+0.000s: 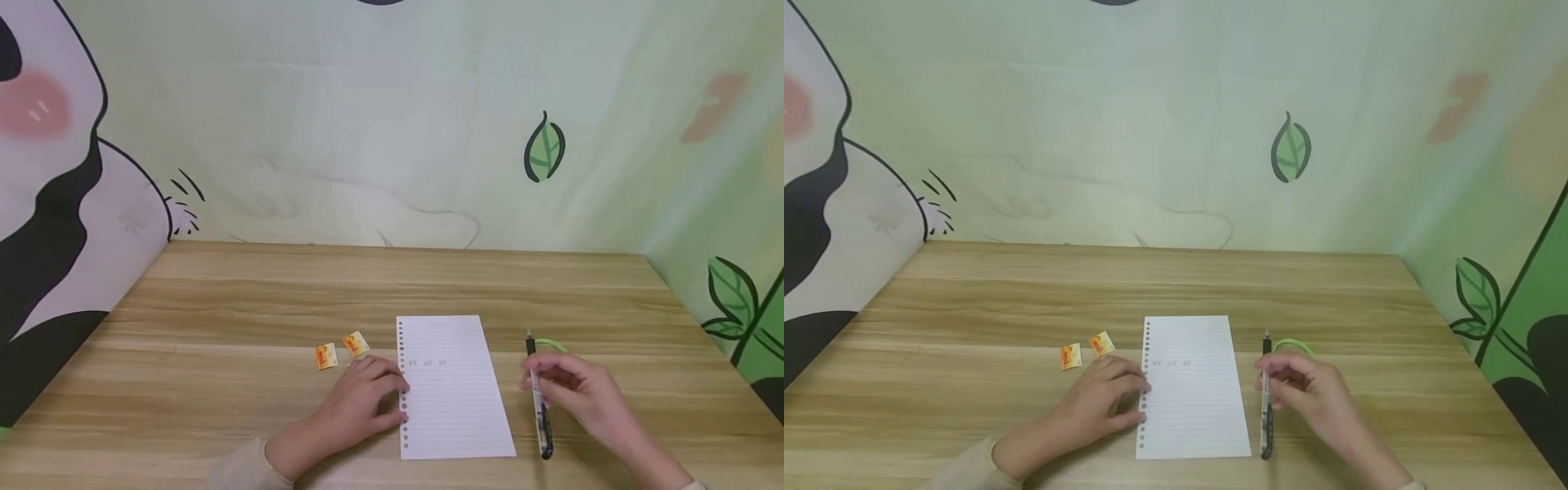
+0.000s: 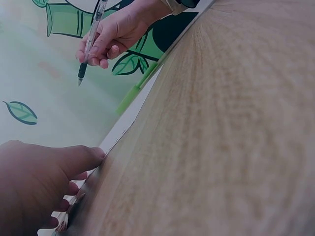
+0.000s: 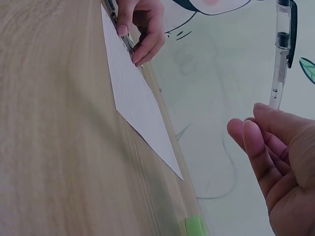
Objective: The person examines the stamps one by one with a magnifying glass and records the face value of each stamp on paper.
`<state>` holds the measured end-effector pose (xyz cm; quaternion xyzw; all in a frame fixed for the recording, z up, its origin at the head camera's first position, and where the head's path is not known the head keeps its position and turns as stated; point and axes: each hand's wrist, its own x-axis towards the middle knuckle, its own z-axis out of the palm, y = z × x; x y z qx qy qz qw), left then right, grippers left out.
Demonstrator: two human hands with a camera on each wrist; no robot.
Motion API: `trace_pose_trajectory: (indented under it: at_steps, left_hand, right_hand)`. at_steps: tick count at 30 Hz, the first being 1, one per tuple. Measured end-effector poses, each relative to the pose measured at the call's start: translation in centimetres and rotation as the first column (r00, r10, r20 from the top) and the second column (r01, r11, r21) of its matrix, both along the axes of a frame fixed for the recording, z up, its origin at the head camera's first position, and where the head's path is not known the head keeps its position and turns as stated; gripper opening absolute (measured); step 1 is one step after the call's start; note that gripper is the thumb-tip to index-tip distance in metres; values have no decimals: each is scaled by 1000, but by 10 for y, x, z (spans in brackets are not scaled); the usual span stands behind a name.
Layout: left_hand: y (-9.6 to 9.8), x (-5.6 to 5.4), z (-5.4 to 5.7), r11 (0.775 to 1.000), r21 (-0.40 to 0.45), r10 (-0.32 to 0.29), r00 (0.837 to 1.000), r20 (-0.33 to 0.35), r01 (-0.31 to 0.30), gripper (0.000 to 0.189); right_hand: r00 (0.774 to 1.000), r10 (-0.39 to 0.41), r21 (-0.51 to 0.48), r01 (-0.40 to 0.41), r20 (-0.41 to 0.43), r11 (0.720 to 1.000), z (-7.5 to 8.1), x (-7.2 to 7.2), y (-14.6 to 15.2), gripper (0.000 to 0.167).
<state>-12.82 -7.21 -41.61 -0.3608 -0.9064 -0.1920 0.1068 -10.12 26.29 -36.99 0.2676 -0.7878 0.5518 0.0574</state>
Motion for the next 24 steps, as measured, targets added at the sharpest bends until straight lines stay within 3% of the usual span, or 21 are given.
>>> trace_pose_trajectory:
  at_steps: [5, 12, 19, 24]
  left_hand:
    - [0, 0, 0, 1000, 3, 2, 1000, -2, -2, 31]
    - [0, 0, 2, 1000, 3, -1, 1000, 9, 1, 30]
    - [-1, -1, 1, 1000, 0, -4, 1000, -12, 4, 32]
    - [-2, -1, -1, 1000, 3, -7, 1000, -12, 7, 33]
  right_hand:
    - [994, -90, 88, 96, -63, 991, 1, 1, -4, 26]
    - [960, -231, 231, 263, -157, 937, 3, 4, -9, 26]
    - [965, -218, 227, 247, -148, 942, 9, 6, -9, 17]
    - [957, -217, 281, 265, -191, 922, 13, 4, -11, 22]
